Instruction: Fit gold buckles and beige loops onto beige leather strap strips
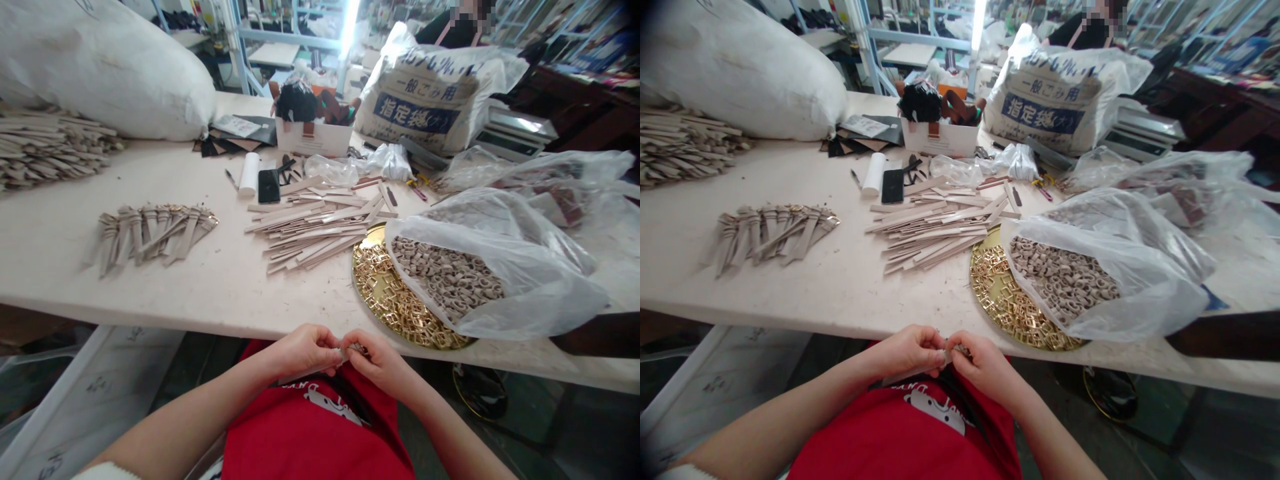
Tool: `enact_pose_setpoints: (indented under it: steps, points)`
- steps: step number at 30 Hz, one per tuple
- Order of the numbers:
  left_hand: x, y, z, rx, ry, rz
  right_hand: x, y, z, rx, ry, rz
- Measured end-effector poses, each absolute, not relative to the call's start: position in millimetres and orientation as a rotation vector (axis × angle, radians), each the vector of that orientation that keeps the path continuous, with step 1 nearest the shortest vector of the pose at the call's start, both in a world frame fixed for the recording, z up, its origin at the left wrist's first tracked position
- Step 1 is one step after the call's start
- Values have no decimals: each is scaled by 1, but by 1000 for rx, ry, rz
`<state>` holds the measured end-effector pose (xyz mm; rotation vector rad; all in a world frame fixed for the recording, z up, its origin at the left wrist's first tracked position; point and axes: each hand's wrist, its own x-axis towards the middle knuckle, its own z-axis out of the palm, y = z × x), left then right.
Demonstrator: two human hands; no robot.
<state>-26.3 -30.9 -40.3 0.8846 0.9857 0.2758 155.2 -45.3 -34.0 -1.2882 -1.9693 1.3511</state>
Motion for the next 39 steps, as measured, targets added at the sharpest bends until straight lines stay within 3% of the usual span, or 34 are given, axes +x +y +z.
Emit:
enact_pose_setpoints:
  steps: [6, 20, 33, 39]
  points:
    - [-34, -22, -39, 1081, 956, 177, 153, -49, -50, -1464, -1806, 1189]
    - [-35, -25, -29, 1350, 1071, 75, 152, -57, -52, -1468, -2058, 941]
    - [-33, -34, -30, 1232, 1052, 147, 153, -57, -53, -1387, -1836, 1258]
    - [-31, -33, -27, 1332, 1063, 116, 155, -67, -51, -1373, -1747, 1208]
